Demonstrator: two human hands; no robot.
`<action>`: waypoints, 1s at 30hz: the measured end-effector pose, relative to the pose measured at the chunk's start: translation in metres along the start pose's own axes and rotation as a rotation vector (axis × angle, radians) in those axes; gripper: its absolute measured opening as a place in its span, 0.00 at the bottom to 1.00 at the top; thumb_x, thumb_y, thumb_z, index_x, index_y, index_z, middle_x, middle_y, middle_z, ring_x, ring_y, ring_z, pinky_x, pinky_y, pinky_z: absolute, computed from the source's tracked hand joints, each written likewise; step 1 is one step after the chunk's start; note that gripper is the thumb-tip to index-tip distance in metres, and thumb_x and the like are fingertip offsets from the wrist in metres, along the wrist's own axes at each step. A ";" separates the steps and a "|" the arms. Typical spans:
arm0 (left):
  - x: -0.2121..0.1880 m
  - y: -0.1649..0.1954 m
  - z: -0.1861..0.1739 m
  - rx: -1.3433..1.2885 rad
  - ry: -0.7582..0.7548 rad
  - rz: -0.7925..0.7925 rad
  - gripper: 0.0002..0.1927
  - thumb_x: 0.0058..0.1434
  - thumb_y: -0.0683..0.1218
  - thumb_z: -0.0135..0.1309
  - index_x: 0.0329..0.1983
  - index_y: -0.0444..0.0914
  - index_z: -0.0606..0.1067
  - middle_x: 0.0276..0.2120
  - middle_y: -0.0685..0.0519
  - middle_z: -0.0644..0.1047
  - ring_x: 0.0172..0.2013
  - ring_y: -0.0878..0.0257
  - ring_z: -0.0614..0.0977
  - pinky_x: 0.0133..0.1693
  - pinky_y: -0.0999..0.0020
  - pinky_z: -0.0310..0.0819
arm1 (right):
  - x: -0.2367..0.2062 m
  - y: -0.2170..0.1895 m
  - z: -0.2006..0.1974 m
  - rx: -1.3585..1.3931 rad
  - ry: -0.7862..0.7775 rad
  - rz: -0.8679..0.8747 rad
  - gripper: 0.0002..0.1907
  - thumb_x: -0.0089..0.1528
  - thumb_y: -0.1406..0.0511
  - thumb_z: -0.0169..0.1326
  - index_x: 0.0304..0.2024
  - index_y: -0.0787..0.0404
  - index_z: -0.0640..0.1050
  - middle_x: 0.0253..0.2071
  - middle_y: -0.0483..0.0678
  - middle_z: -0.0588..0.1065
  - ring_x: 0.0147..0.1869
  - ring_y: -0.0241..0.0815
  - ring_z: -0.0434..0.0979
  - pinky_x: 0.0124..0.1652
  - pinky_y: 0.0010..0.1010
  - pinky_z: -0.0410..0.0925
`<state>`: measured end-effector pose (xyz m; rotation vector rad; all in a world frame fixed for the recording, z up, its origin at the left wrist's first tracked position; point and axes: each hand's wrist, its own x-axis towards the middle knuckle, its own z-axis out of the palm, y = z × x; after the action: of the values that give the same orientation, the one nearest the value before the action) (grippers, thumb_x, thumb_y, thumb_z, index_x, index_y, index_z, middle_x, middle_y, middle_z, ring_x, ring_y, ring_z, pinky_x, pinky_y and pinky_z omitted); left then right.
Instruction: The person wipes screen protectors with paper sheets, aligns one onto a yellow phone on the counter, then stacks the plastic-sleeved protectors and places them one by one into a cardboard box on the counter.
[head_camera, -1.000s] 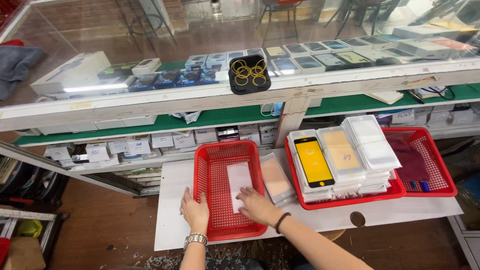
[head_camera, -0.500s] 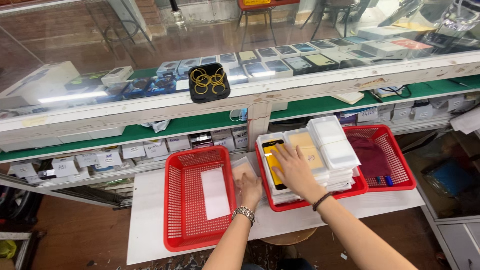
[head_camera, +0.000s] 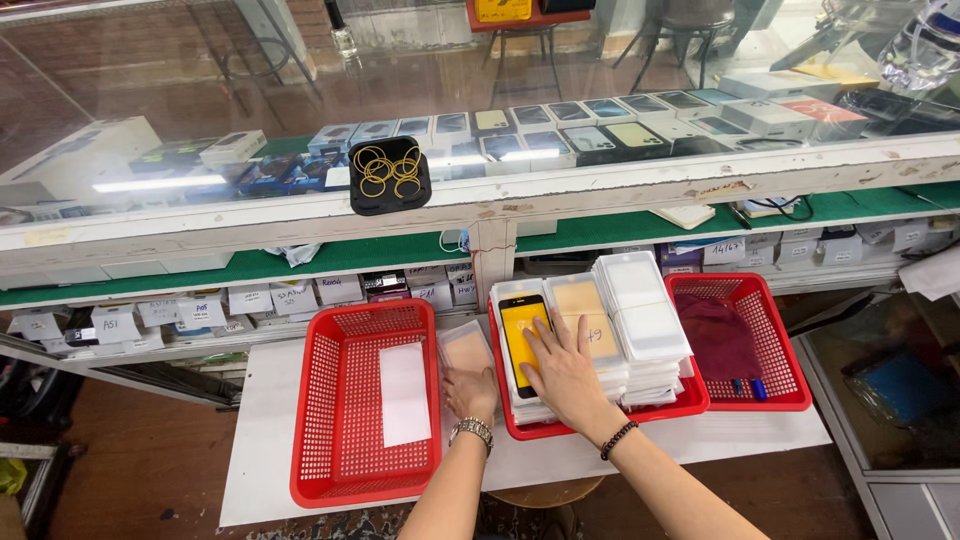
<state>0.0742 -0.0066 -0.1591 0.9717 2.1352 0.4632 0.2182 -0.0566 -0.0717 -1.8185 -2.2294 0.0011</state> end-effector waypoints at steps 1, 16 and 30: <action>0.002 0.000 0.000 0.018 0.030 0.007 0.55 0.54 0.58 0.68 0.74 0.32 0.50 0.72 0.35 0.56 0.70 0.37 0.59 0.69 0.48 0.53 | 0.000 0.000 -0.001 0.012 0.002 -0.007 0.28 0.63 0.56 0.51 0.62 0.64 0.70 0.66 0.56 0.66 0.78 0.59 0.47 0.69 0.65 0.37; 0.040 -0.003 0.001 -0.098 -0.169 -0.295 0.52 0.42 0.57 0.79 0.65 0.32 0.65 0.64 0.35 0.69 0.67 0.41 0.66 0.68 0.55 0.58 | 0.001 0.011 -0.003 0.094 0.014 0.006 0.26 0.63 0.57 0.50 0.62 0.60 0.71 0.67 0.56 0.64 0.77 0.62 0.46 0.69 0.65 0.37; 0.070 -0.025 -0.170 -0.695 -0.268 0.217 0.42 0.46 0.43 0.70 0.63 0.29 0.65 0.51 0.36 0.80 0.45 0.50 0.86 0.45 0.61 0.84 | 0.018 -0.093 0.010 0.684 -0.268 0.084 0.14 0.63 0.70 0.48 0.51 0.60 0.75 0.51 0.53 0.78 0.52 0.54 0.80 0.52 0.41 0.72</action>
<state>-0.0958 0.0264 -0.0933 0.7966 1.4636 1.0332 0.1235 -0.0572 -0.0622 -1.5713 -1.9442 0.9470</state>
